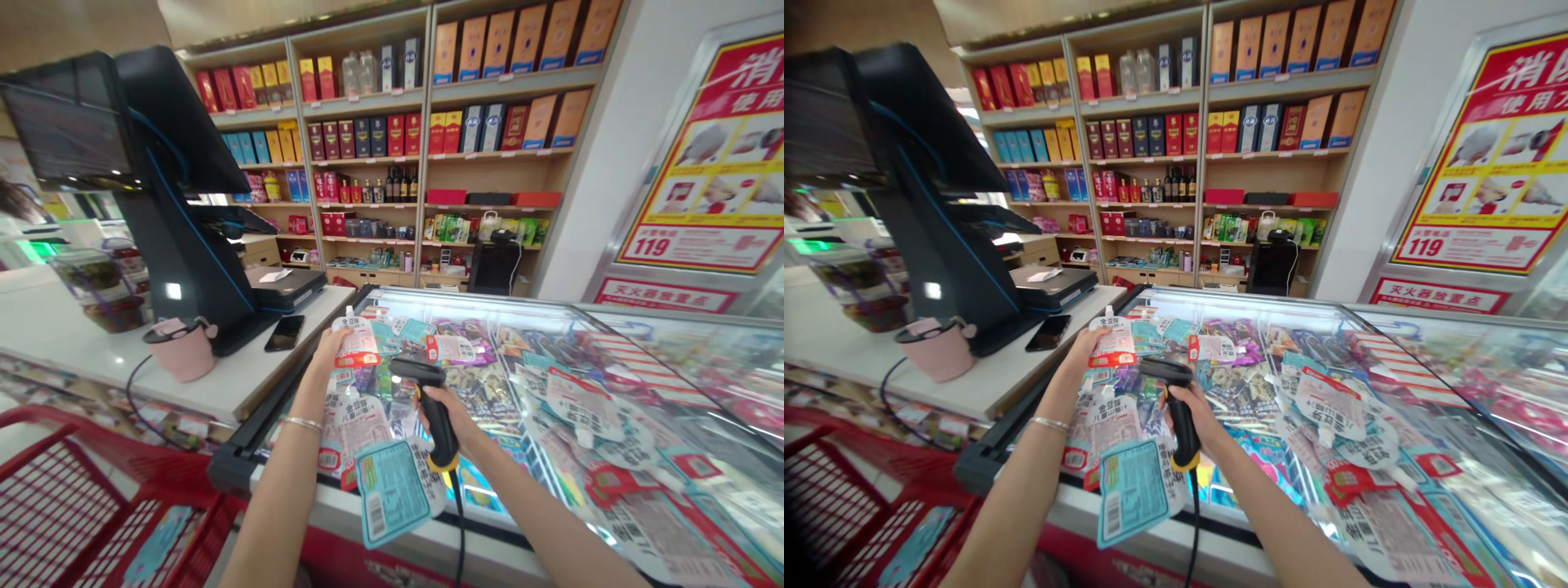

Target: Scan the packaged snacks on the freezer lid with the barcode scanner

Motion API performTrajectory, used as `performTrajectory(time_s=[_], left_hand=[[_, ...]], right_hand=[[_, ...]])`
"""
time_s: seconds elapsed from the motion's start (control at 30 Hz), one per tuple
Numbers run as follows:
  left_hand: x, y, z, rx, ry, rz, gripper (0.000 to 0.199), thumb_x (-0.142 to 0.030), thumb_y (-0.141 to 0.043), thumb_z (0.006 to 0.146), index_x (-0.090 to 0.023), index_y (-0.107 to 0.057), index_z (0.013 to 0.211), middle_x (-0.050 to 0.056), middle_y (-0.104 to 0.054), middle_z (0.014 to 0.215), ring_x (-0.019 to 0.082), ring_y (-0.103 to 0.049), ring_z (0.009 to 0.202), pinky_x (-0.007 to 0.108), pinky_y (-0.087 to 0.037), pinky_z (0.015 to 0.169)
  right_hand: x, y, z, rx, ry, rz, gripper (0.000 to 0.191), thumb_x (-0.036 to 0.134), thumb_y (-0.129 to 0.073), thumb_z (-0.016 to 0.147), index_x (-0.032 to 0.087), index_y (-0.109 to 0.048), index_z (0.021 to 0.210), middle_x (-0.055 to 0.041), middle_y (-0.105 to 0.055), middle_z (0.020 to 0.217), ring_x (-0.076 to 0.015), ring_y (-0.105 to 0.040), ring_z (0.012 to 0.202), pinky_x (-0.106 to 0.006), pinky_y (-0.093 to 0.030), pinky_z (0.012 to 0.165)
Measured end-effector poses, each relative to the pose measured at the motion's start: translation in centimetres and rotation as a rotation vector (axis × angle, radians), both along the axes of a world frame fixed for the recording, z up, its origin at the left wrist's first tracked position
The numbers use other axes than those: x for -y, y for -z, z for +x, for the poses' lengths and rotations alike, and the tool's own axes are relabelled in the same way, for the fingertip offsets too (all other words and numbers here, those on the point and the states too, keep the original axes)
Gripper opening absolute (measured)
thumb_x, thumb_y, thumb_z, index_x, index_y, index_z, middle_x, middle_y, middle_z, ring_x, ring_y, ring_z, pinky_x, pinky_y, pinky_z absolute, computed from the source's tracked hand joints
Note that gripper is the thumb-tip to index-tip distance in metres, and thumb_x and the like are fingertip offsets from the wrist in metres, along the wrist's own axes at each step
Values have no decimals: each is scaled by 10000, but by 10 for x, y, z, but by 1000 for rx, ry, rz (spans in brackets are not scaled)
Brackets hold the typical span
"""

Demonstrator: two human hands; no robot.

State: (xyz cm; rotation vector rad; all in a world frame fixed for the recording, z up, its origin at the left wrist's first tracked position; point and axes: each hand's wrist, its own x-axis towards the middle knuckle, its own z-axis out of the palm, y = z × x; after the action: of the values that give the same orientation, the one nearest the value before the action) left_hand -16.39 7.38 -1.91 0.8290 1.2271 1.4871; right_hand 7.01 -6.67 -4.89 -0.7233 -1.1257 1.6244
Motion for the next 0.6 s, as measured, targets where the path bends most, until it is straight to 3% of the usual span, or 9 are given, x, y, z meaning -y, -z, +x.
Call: performTrajectory(time_s=[0.4,0.6], left_hand=[[-2,7,-1,4,16,-4,237,-146,-661,613,-107,-637,845,61,-679,667,188,-647,555,306,-547,569],[6,-2,13,61,-152,-59,190,-144,-613,671,-124,-613,860,27,-648,670,151,-638,598,291,-546,644]], right_hand=[[3,-3,0,-2,-6,21,317,442,-586,732,147,-629,838,17,-525,427,-117,-444,362,-231,-342,375],[4,-24,19,-53,29,39,303,443,-574,705,159,-636,789,10,-532,431,-115,-439,369,-225,-352,372]])
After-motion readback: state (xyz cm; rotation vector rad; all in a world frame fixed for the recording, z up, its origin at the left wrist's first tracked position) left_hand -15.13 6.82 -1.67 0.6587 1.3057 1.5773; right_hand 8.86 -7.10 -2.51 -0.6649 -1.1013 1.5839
